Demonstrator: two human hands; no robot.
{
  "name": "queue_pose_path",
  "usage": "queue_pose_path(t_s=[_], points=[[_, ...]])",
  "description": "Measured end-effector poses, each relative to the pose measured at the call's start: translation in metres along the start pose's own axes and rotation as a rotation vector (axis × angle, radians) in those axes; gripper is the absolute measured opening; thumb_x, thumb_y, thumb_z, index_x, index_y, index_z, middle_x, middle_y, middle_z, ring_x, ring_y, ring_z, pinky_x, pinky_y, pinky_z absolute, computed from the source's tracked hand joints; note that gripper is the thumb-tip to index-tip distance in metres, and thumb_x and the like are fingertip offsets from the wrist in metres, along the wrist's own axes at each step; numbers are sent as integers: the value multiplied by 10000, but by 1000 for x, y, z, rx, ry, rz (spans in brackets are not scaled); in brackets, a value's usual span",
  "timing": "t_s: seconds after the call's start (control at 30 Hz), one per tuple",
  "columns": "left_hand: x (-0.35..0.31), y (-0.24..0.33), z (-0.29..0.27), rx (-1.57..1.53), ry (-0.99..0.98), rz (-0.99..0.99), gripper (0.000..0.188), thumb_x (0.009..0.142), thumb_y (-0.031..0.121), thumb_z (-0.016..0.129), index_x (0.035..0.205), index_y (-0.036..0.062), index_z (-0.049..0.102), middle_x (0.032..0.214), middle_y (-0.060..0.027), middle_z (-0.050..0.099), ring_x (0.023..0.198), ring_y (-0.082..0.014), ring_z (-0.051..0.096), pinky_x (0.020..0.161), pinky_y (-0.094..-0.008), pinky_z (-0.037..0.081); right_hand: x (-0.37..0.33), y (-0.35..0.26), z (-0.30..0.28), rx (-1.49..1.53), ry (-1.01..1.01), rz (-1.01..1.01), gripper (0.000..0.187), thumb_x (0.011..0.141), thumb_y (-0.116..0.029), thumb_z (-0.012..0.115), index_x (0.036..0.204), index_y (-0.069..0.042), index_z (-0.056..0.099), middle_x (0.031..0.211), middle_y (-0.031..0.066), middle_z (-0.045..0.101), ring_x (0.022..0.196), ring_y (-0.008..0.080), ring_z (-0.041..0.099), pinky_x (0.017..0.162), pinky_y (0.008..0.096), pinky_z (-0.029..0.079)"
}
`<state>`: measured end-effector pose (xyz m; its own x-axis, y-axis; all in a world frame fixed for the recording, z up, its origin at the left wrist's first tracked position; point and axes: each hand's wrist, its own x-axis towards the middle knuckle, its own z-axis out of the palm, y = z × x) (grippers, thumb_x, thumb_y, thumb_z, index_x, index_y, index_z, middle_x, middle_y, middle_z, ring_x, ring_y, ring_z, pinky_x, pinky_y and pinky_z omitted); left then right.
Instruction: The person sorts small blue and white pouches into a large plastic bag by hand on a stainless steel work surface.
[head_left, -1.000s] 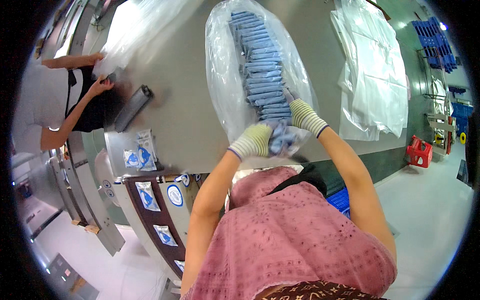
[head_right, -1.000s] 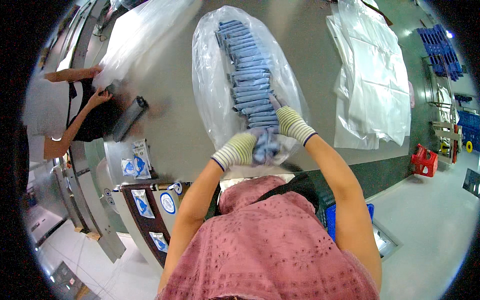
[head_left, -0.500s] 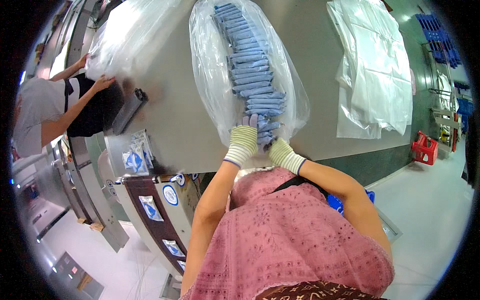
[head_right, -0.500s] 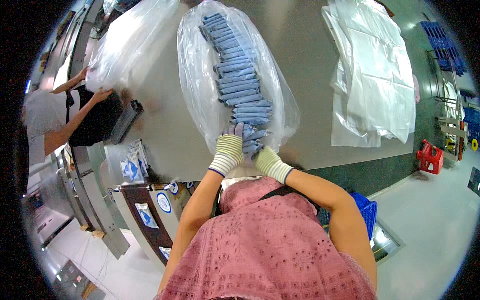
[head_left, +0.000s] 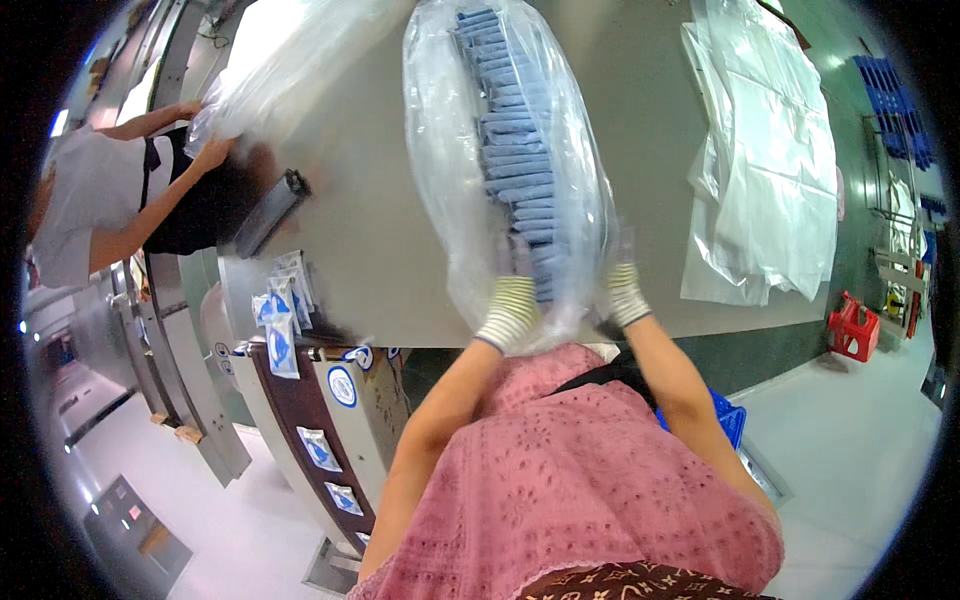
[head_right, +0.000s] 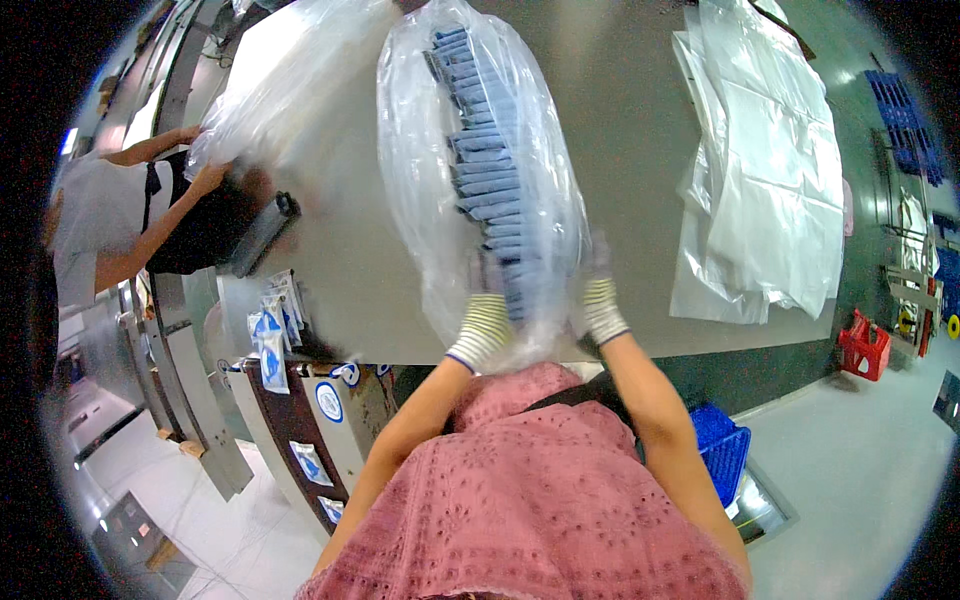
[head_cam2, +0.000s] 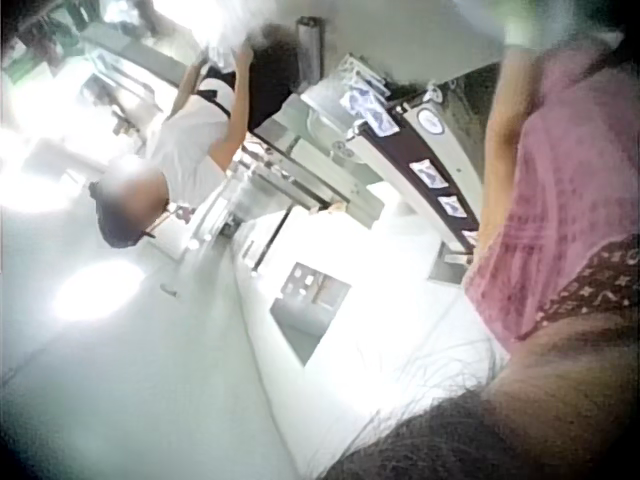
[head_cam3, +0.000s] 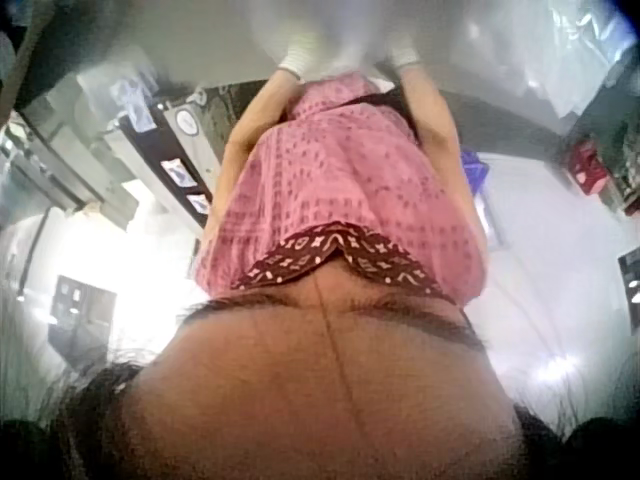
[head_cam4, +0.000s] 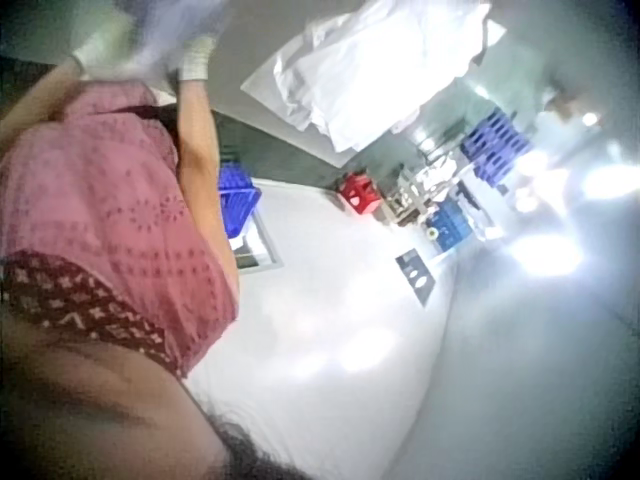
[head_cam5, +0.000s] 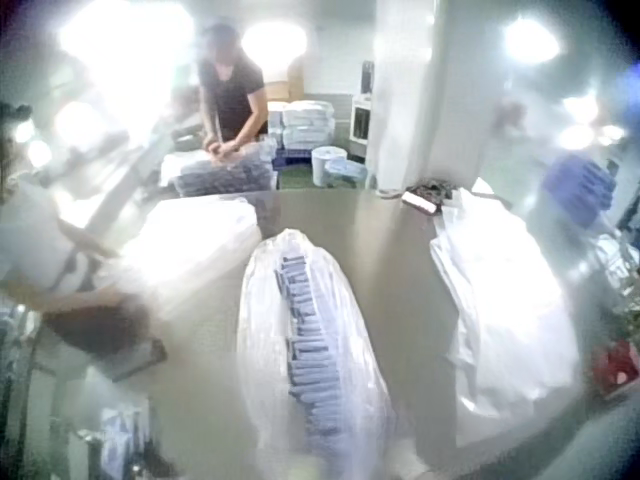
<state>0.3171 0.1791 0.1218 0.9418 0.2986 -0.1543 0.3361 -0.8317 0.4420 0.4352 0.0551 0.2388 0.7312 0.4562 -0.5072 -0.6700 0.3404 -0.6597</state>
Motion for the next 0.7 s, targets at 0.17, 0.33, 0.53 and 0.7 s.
queue_pose_path(t_s=[0.17, 0.33, 0.53, 0.7], points=[[42, -18, -17, -403, 93, -51, 664, 861, 323, 427, 1373, 19, 135, 1393, -180, 232, 1271, -315, 248, 1052, -323, 204, 60, 39, -52, -285, 175, -76, 725, 854, -569, 384, 1318, -18, 315, 1325, 123, 336, 1217, 215, 306, 1052, 326, 187], [162, -76, -43, -1918, 298, -246, 515, 932, 328, 342, 1337, 16, 283, 1332, -131, 358, 1222, -237, 341, 1035, -294, 230, 150, 21, -38, -330, 379, -340, 592, 870, -498, 356, 1200, -17, 453, 1192, 123, 476, 1128, 257, 407, 1011, 365, 263], [155, -55, -65, -185, -14, -135, 572, 896, 289, 373, 1379, 52, 176, 1397, -141, 260, 1299, -301, 218, 1071, -332, 164, 165, -8, -8, -1430, 338, -445, 454, 832, -370, 448, 1097, -10, 528, 1114, 149, 529, 1119, 295, 427, 1005, 388, 279], [103, -102, -83, 466, -420, -68, 471, 877, 181, 294, 1324, 34, 322, 1377, -169, 298, 1322, -312, 160, 1089, -407, 73, 87, 28, 88, -1998, -991, -693, 327, 774, -289, 525, 958, -32, 607, 1026, 152, 579, 1104, 312, 449, 1003, 407, 286]])
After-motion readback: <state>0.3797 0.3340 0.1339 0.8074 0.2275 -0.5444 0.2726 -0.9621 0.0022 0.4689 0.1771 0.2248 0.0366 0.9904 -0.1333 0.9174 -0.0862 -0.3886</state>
